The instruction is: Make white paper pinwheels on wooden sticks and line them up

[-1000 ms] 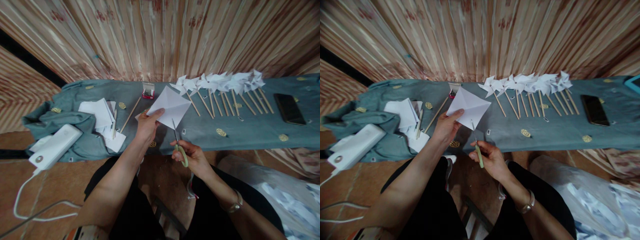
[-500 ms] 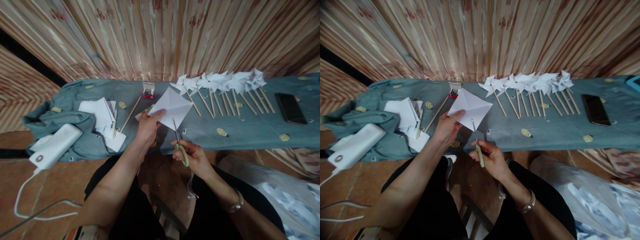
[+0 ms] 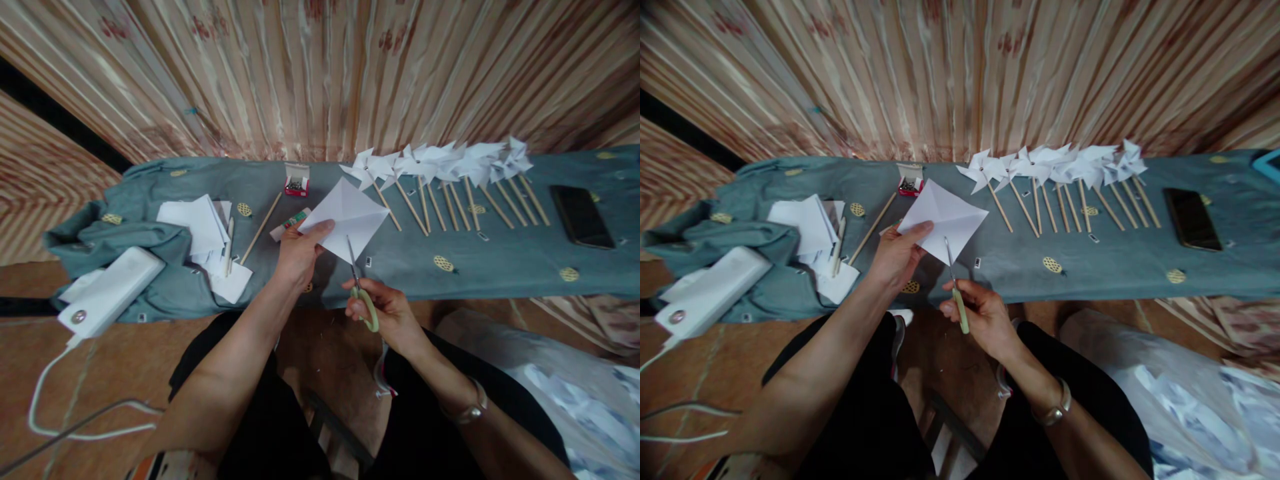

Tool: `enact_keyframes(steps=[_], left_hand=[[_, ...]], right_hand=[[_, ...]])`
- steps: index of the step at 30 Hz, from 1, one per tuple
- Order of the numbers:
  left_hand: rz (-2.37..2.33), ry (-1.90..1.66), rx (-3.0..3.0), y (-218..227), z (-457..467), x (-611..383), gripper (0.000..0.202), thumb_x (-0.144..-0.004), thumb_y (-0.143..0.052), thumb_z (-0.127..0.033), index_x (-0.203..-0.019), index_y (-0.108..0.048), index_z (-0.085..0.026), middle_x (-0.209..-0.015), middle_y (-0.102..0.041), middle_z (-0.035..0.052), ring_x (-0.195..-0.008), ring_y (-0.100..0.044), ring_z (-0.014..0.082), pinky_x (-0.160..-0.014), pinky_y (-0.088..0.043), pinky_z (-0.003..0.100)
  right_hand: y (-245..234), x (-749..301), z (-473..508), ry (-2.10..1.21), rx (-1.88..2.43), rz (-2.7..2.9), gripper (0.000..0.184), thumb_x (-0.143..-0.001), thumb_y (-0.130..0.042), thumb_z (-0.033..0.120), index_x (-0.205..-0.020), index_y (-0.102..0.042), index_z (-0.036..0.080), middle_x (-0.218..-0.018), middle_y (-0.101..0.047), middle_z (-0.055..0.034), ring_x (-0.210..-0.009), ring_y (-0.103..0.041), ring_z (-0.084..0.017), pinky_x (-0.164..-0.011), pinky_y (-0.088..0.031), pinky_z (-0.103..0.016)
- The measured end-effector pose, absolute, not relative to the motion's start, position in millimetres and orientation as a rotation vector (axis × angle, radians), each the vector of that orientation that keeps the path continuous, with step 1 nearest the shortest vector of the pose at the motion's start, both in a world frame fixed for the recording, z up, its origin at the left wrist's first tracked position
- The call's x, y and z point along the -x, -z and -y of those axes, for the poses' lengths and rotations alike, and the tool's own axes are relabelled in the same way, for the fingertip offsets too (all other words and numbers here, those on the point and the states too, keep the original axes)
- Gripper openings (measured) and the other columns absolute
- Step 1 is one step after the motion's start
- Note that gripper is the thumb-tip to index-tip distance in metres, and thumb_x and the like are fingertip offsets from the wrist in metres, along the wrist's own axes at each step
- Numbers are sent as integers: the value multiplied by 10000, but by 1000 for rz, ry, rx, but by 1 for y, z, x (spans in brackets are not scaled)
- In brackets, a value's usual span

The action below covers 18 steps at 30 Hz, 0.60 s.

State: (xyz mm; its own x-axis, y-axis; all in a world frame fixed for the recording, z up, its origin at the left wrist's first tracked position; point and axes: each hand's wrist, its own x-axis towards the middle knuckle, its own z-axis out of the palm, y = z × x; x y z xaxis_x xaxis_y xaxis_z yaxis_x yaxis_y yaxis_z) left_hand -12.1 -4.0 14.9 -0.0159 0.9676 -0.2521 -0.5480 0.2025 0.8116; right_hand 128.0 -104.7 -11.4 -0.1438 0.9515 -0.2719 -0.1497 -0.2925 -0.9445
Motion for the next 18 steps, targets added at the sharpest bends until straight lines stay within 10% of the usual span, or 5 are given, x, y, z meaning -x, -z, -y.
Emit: enact_keyframes(steps=[18], left_hand=[[-958, -1285, -568, -16, 7, 10, 284, -531, -826, -194, -777, -701, -128, -788, -725, 47, -732, -662, 176, -736, -535, 315]], right_hand=[[9, -128, 104, -1579, 1223, 1022, 360, -676, -781, 464, -916, -675, 218, -632, -647, 27, -562, -594, -101, -544, -515, -231]])
